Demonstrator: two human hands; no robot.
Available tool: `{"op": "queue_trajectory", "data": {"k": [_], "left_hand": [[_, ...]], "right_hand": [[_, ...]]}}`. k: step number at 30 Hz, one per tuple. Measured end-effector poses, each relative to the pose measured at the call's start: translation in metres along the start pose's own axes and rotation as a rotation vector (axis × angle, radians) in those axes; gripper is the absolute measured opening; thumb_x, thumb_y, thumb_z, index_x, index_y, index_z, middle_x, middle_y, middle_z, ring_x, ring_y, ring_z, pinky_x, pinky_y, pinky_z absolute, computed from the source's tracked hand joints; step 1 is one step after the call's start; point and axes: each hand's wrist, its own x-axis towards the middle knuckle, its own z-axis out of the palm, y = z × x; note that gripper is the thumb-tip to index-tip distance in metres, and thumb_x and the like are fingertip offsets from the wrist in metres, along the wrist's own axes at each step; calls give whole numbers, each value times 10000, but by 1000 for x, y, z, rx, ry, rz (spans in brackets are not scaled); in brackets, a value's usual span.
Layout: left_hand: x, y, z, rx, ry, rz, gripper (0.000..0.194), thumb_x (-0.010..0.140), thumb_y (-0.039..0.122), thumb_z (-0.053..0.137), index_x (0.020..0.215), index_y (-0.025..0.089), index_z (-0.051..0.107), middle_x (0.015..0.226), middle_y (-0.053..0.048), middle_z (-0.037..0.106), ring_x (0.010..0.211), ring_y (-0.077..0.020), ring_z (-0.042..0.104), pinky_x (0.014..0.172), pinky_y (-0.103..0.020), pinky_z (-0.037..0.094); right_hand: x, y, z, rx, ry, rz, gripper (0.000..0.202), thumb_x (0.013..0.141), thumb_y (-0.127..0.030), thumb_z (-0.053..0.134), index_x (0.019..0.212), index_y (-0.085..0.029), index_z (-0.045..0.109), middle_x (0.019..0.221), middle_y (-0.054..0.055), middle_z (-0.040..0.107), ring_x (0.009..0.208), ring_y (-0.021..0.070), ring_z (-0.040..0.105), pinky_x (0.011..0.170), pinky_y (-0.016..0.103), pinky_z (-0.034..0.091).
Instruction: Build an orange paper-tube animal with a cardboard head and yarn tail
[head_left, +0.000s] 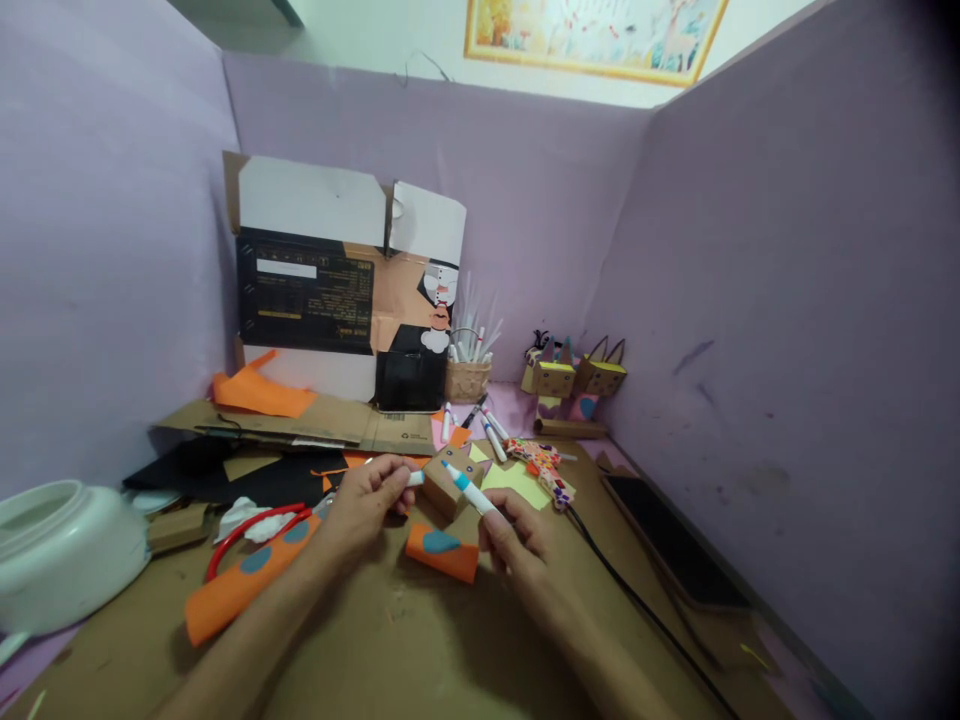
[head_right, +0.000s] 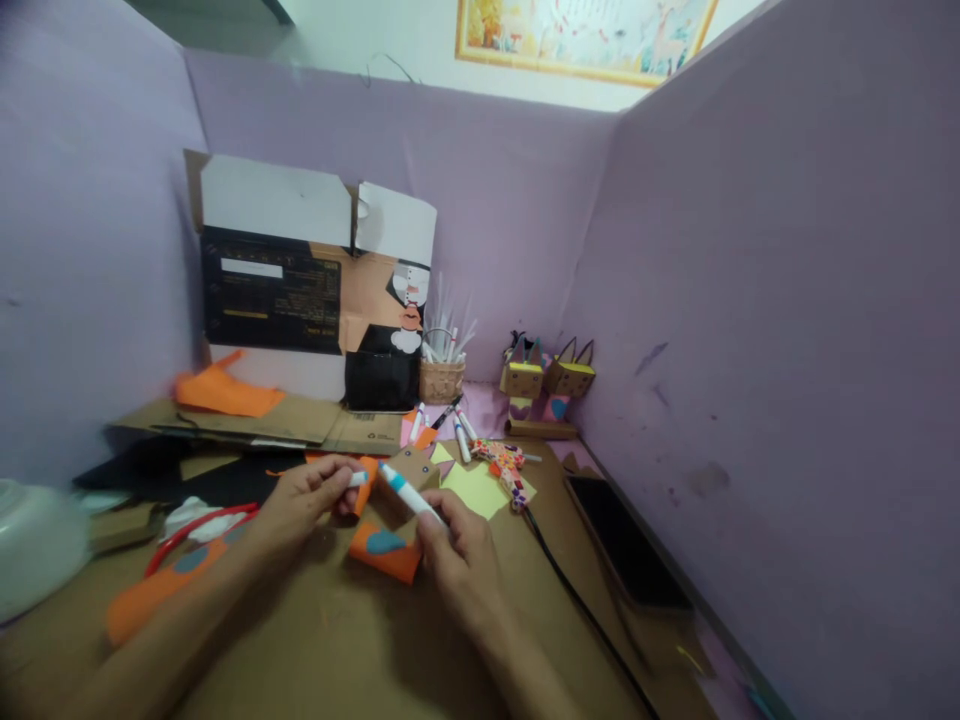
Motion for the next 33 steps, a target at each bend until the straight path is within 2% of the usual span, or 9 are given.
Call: {"op": "queue_trajectory", "data": {"k": [4,7,9,11,13,16,18,23,33], "left_hand": [[-11,-10,20,-54,-154,-12,297,703,431,589,769,142,600,564,13,540,512,-108,481,528,-226,399],[-23,-6,30,4,-321,23,270,772,394,536,800,137,613,659,-10,570,576,-120,497,563,-233,399],[-29,0,31,83,-377,37,247,797,361,522,775,140,630,680,-16,579,620,-134,513,592,-238,403],[-29,4,29,116,-329,63,214,785,327,553,729,143,646,687,-19,583,672,-147,523,637,-244,411],[-25,4,23,24,-194,59,185,758,311,595,724,144,665,688,-18,575,663,-135,508,624,-232,413],[-16,0,11,-325,-3,-87,161,719,264,637,774,117,674,610,4,513,527,-83,427,475,-184,371],[-11,-2,5,-540,64,-198,133,715,176,627,818,97,658,580,14,494,492,-70,419,443,-171,374],[-10,0,4,-728,161,-321,156,776,10,497,845,94,608,628,-13,573,491,-69,510,468,-175,452],[-14,-1,9,-691,169,-256,109,745,37,566,835,87,601,609,-3,594,480,-60,528,456,-151,456]], "right_hand": [[0,4,8,376,-109,61,285,829,-467,484,841,-186,529,749,14,550,628,138,548,581,260,461],[1,5,10,416,-93,22,256,834,-446,494,819,-195,538,750,5,546,695,149,561,697,289,460],[1,4,9,411,-91,6,241,838,-434,495,817,-198,542,755,4,547,706,152,556,712,295,452],[1,3,7,372,-87,-16,235,838,-420,499,815,-192,551,763,10,549,716,152,539,703,286,440],[1,1,5,310,-57,-23,235,837,-411,498,812,-185,556,715,1,532,655,136,505,628,254,424],[-1,-2,2,110,23,-34,209,839,-377,499,832,-183,578,631,-27,494,541,106,441,505,211,367],[-2,-3,2,-71,51,-89,182,842,-331,499,855,-184,605,639,-21,533,559,111,473,518,207,374],[-6,-5,4,-289,-22,-258,173,855,-227,479,944,-194,624,818,15,666,709,138,596,637,209,436],[-6,-4,5,-360,-15,-318,186,855,-181,485,989,-180,614,869,45,686,751,147,629,658,211,468]]}}
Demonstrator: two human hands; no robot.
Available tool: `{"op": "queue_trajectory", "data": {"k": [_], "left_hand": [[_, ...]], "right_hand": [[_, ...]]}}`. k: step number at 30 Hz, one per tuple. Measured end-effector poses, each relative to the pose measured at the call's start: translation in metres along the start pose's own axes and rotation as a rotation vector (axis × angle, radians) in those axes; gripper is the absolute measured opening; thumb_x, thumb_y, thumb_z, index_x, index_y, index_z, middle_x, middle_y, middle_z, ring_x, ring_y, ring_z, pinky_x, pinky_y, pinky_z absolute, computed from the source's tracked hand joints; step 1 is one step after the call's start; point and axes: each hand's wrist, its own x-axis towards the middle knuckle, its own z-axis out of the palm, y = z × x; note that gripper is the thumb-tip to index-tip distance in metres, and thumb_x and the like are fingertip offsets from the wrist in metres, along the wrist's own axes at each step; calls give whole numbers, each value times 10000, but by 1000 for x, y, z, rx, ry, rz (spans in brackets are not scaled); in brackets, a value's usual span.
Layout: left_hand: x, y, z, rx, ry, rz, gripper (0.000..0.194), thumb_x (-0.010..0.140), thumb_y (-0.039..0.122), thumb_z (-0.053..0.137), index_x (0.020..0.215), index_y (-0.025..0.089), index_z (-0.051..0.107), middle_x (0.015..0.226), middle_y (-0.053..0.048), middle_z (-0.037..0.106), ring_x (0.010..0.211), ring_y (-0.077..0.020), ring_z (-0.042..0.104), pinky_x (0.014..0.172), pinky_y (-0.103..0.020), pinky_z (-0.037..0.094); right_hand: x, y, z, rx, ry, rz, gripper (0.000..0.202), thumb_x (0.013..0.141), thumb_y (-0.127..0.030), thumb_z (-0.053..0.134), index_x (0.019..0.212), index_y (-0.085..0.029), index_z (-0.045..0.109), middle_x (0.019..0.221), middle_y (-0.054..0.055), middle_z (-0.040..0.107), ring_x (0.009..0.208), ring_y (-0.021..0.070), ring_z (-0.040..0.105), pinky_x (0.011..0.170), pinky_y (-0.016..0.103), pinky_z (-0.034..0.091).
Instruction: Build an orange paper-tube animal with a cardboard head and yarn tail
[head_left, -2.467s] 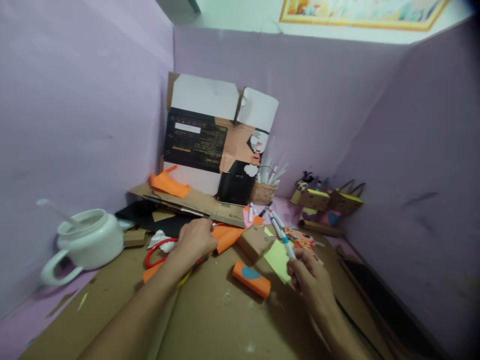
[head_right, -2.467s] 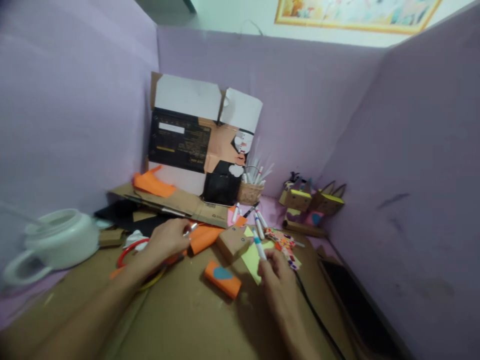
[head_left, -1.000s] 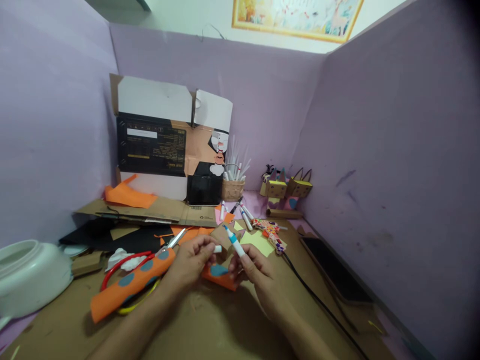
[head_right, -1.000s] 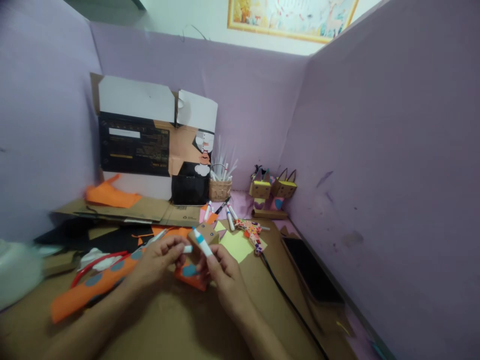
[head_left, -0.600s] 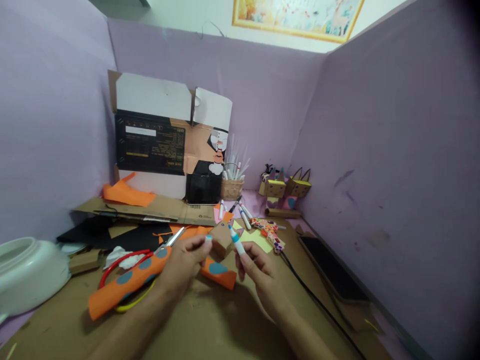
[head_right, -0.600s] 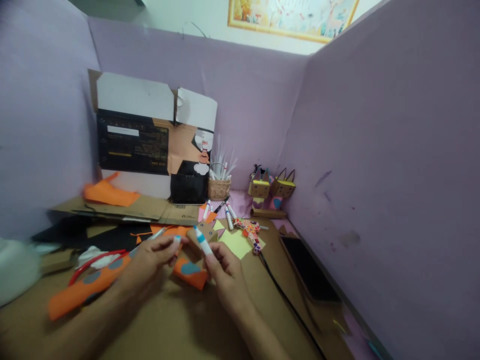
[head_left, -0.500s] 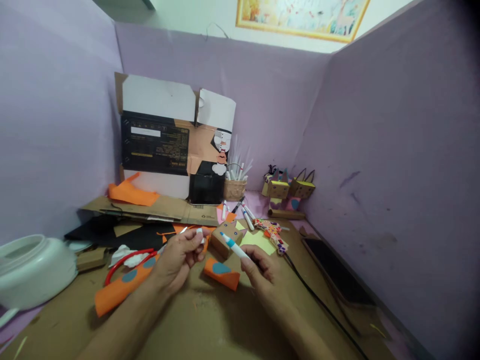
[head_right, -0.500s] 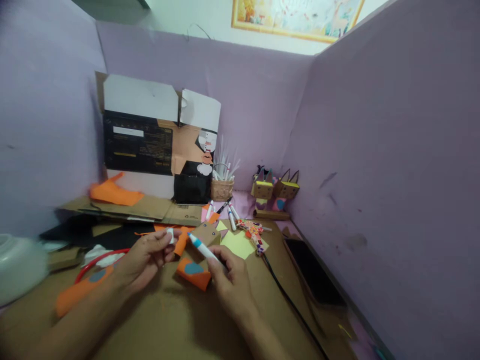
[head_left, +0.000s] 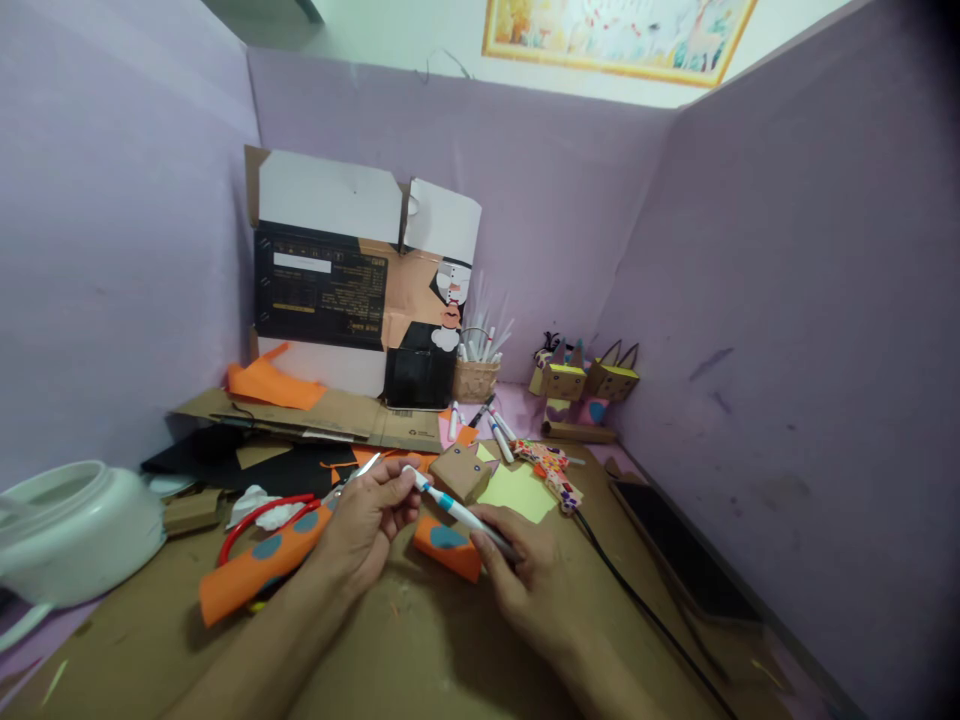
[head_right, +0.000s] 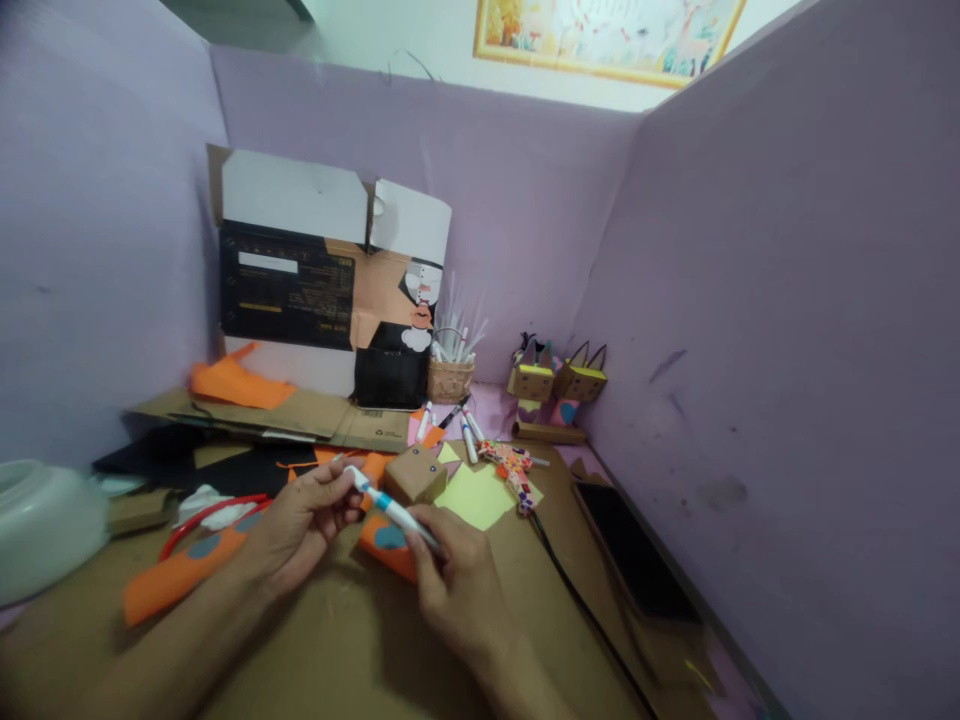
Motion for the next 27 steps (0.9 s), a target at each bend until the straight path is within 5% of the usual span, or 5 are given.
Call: {"op": "queue_trajectory", "data": {"k": [8,17,23,27], "left_hand": [[-3,-6,2,275,-34,164,275,568,284,748,729,107,610,518,25,559,434,-57,463,394,-144,371],[-6,-7,3,472,-122,118,432,761,546,455,591,153,505,340,80,318,310,-34,192,321,-163,109],[-12,-11,5,605,-181,264,410,792,507,432,567,164,429,465,77,280,406,-51,229,375,-175,149],[-15,-14,5,663,-201,303,430,802,526,395,568,169,447,478,63,303,432,-71,264,392,-195,182]], "right_hand": [[0,2,1,-45,13,-55,179,848,-155,478,985,-170,593,826,51,662,711,148,607,633,224,460],[-8,5,5,-132,-30,-174,211,850,-139,450,1030,-166,557,792,57,621,678,155,560,596,243,411],[-10,-10,9,153,-86,198,211,873,-295,443,807,-177,605,639,-5,576,567,116,500,526,213,364],[-11,-10,11,224,-79,305,279,848,-369,450,723,-154,576,593,-16,507,541,108,425,500,217,317]]}}
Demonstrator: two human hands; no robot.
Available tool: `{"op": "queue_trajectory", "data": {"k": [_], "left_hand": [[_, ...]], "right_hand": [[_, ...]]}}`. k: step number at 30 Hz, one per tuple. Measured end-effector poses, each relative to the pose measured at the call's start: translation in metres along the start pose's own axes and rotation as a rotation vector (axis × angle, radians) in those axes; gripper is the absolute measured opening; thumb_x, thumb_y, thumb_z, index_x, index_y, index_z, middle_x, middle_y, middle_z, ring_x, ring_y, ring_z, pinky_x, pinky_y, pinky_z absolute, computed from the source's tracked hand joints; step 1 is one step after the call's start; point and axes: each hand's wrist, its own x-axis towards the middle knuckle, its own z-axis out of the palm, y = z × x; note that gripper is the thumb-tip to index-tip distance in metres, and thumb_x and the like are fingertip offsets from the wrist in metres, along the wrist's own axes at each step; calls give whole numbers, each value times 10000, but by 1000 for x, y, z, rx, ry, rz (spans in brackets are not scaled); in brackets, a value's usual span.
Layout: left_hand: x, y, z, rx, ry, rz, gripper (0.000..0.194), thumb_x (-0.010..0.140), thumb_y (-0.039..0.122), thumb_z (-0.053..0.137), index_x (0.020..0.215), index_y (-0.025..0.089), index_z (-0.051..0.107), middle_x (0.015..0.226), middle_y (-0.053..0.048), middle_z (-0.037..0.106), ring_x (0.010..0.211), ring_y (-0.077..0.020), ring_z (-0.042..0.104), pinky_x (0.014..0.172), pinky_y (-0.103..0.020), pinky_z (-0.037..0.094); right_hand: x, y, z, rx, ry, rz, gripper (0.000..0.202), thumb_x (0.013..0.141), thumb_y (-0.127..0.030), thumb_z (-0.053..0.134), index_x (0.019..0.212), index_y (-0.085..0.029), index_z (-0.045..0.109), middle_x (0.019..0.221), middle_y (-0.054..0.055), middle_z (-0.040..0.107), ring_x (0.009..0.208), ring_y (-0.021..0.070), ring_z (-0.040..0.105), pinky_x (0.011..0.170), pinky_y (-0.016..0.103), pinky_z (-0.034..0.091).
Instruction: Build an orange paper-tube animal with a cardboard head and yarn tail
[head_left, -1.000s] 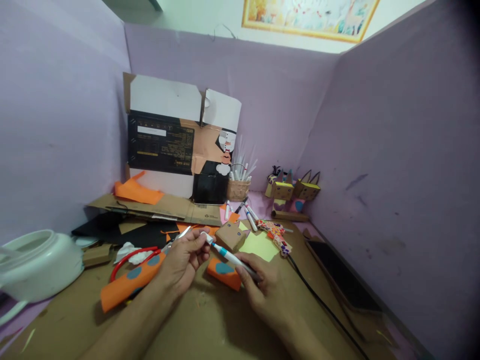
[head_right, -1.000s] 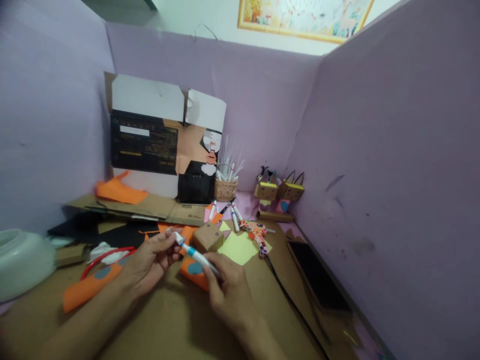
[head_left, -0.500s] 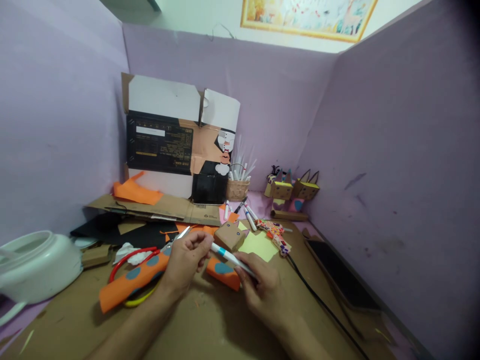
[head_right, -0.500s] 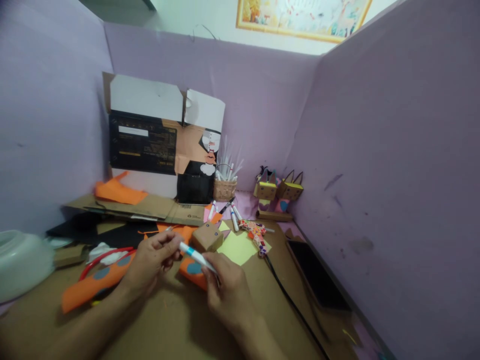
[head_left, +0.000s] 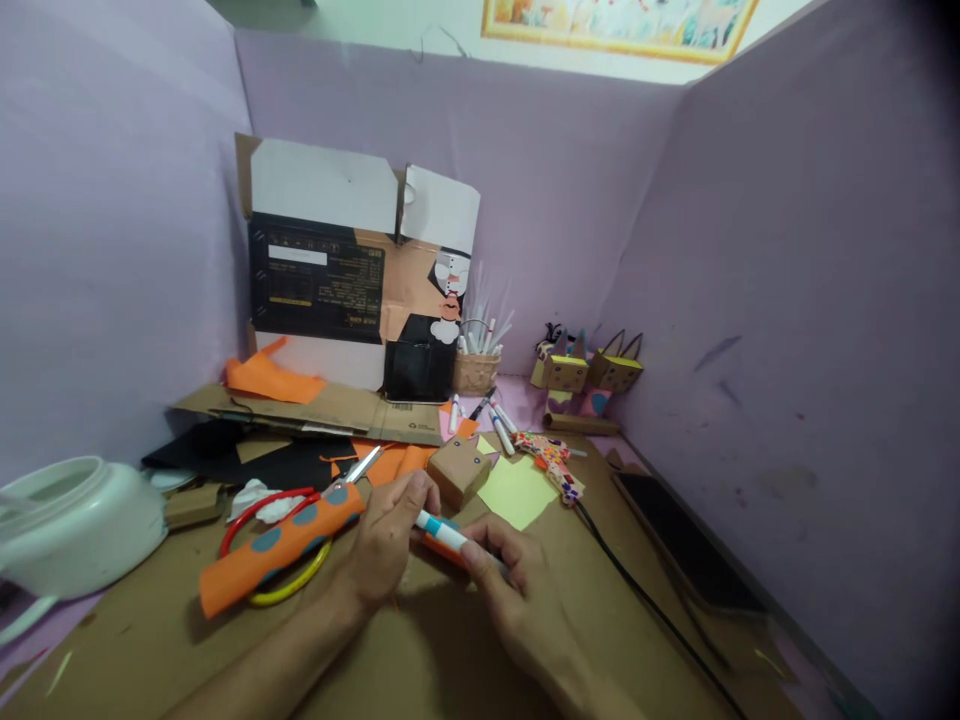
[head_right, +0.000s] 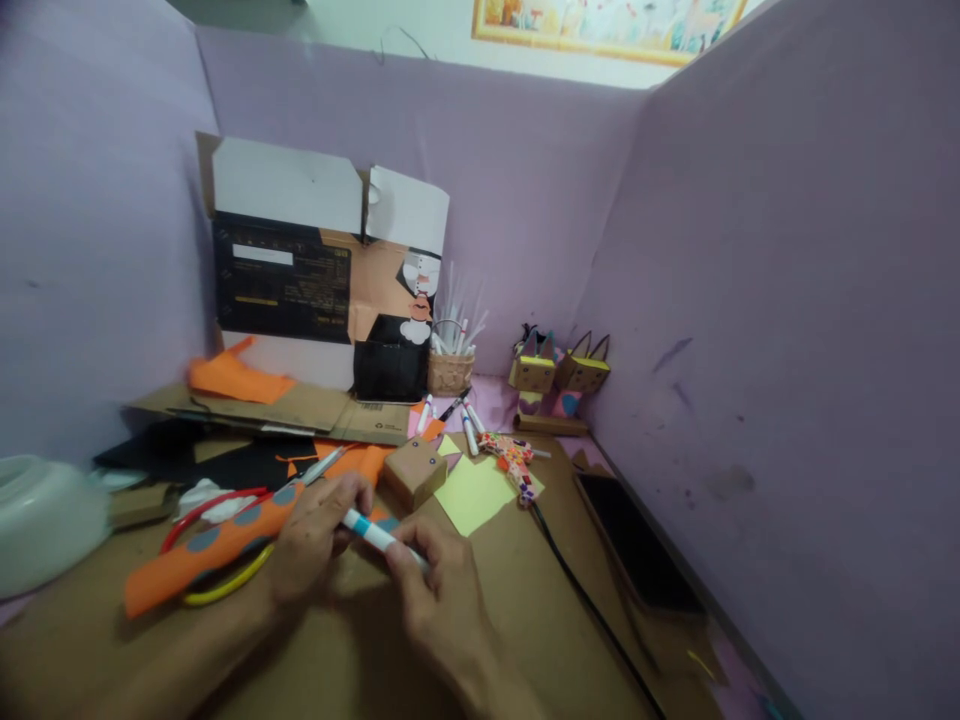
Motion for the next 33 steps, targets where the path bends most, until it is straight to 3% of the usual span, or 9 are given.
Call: {"op": "queue_trajectory", "data": {"k": [6,10,12,15,19,21,24,28,33], "left_hand": [[-5,0,5,-10,-12,-8,458,802,573,399,625,167,513,486,54,327,434,-79,285,399,-200,207],[-1,9,-3,-68,105,37,462,834,564,363,1019,177,532,505,53,404,417,-81,285,385,-188,193],[5,10,-13,-95,230,49,468,836,550,360,1070,171,502,495,56,421,393,-73,246,371,-181,164],[14,6,-26,-123,385,-18,401,823,504,390,992,163,516,459,69,399,371,-64,213,363,-173,156],[13,0,-25,-112,299,-98,375,823,492,368,955,169,507,456,65,421,372,-77,233,375,-186,182],[8,2,-21,-27,252,-68,371,832,495,364,969,181,509,489,56,440,399,-92,290,400,-199,214],[2,7,-19,138,253,12,343,853,471,354,959,200,537,533,37,460,494,-134,422,480,-230,299],[0,9,-24,367,225,76,277,854,417,378,891,225,575,573,14,525,573,-174,508,558,-265,325],[1,7,-21,559,78,10,244,770,417,512,914,232,582,676,-16,606,632,-205,553,573,-274,322]], "right_hand": [[1,-2,2,-11,34,5,261,814,-352,467,679,-148,558,567,-23,468,514,100,383,473,215,283],[11,-6,-9,33,109,-18,236,804,-356,483,732,-158,590,595,-19,492,538,110,425,486,216,324],[28,-2,-23,74,244,73,224,800,-354,483,758,-163,594,584,-33,459,490,98,394,449,213,320],[71,13,-48,113,390,362,160,824,-221,452,854,-156,595,607,-40,462,435,82,367,400,204,321],[142,37,-59,96,323,560,159,874,-249,507,938,-124,583,812,21,596,606,101,551,540,244,473],[168,44,-52,98,298,617,248,877,-293,521,1071,-140,548,1022,61,596,821,161,604,694,337,518],[190,49,-35,103,254,626,290,876,-294,522,1129,-154,524,1116,76,569,921,194,593,765,390,510],[191,49,-23,87,186,557,264,877,-308,518,1081,-143,547,1054,65,595,868,176,604,741,372,510],[158,40,-41,14,235,402,238,870,-288,433,910,-130,606,921,72,645,837,174,620,690,274,468]]}}
